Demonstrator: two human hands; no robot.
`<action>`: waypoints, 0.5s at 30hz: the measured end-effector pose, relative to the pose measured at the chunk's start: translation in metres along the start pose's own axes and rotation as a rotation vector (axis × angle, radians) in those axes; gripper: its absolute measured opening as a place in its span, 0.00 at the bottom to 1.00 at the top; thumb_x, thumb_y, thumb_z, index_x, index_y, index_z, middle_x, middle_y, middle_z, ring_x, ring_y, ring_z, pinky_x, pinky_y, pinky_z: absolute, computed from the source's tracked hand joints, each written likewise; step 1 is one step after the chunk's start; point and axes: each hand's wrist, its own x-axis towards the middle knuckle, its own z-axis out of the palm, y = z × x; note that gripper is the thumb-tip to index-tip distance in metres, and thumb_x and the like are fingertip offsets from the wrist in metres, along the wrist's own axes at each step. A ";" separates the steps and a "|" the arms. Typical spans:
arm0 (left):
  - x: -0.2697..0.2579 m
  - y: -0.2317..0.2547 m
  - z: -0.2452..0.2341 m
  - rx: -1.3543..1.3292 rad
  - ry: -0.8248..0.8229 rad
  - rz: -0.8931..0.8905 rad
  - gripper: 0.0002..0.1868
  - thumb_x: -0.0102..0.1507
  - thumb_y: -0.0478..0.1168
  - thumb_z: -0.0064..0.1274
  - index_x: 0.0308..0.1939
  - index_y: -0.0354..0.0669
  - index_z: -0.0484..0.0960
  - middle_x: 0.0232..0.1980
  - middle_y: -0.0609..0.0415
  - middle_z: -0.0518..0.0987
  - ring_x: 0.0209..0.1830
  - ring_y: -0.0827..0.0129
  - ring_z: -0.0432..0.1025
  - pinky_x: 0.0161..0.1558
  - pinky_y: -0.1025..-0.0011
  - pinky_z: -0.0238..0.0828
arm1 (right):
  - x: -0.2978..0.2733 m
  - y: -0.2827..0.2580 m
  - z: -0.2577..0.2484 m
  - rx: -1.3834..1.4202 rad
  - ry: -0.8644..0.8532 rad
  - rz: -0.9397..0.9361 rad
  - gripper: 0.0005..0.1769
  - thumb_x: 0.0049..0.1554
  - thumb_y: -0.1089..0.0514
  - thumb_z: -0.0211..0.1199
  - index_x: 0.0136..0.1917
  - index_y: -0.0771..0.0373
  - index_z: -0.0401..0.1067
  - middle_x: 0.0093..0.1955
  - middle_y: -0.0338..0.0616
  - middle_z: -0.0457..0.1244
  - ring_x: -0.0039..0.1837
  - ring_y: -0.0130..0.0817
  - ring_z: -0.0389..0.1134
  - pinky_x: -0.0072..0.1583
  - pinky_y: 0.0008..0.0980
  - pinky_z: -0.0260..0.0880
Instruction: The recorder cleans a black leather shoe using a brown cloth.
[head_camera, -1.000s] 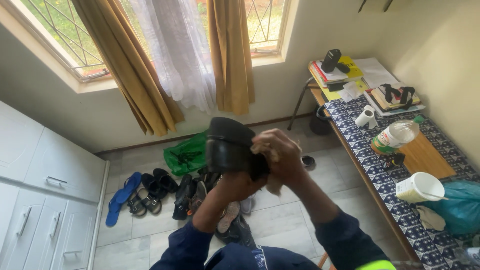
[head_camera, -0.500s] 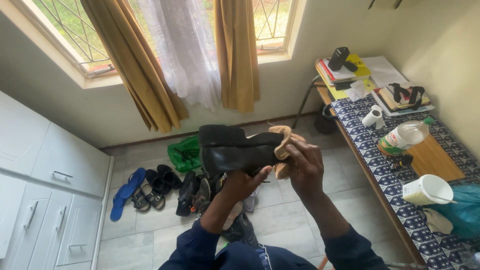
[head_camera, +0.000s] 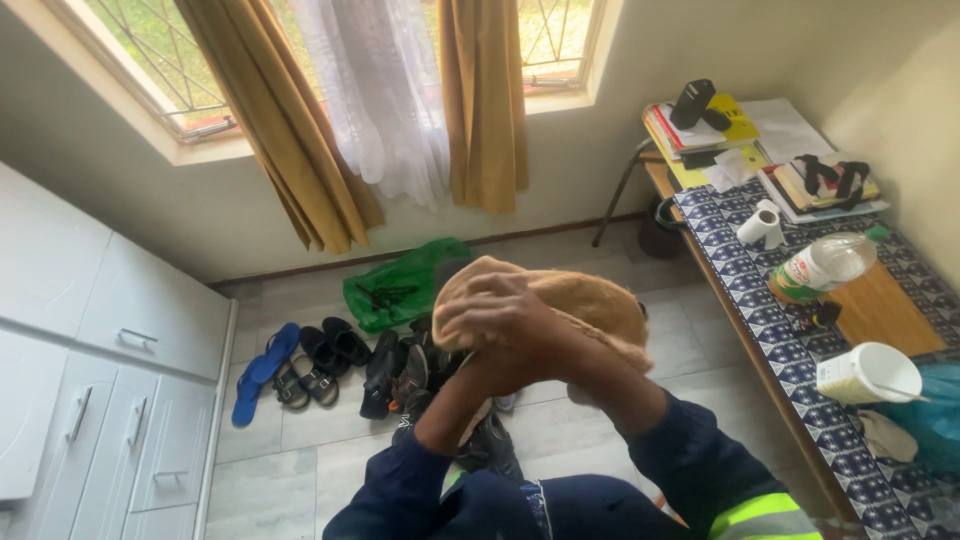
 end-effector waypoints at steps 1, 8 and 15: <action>-0.007 -0.010 -0.009 -0.296 -0.029 0.118 0.25 0.70 0.40 0.44 0.70 0.40 0.61 0.68 0.48 0.69 0.68 0.73 0.68 0.63 0.76 0.69 | -0.004 -0.002 -0.002 -0.026 -0.033 0.011 0.15 0.51 0.51 0.68 0.53 0.50 0.81 0.62 0.35 0.71 0.70 0.42 0.65 0.71 0.51 0.58; -0.023 0.001 -0.071 -0.678 -0.186 0.203 0.25 0.60 0.35 0.66 0.58 0.25 0.79 0.51 0.41 0.83 0.48 0.62 0.79 0.52 0.66 0.79 | -0.063 0.025 -0.036 -0.396 0.162 0.134 0.20 0.64 0.46 0.58 0.64 0.56 0.76 0.68 0.41 0.68 0.73 0.41 0.64 0.77 0.54 0.51; -0.020 0.040 -0.076 -1.280 -0.383 0.057 0.23 0.64 0.40 0.59 0.59 0.29 0.76 0.54 0.50 0.79 0.55 0.65 0.73 0.61 0.64 0.69 | -0.060 0.008 -0.038 -0.640 0.262 0.188 0.16 0.58 0.60 0.60 0.59 0.62 0.77 0.59 0.47 0.70 0.68 0.40 0.66 0.76 0.53 0.54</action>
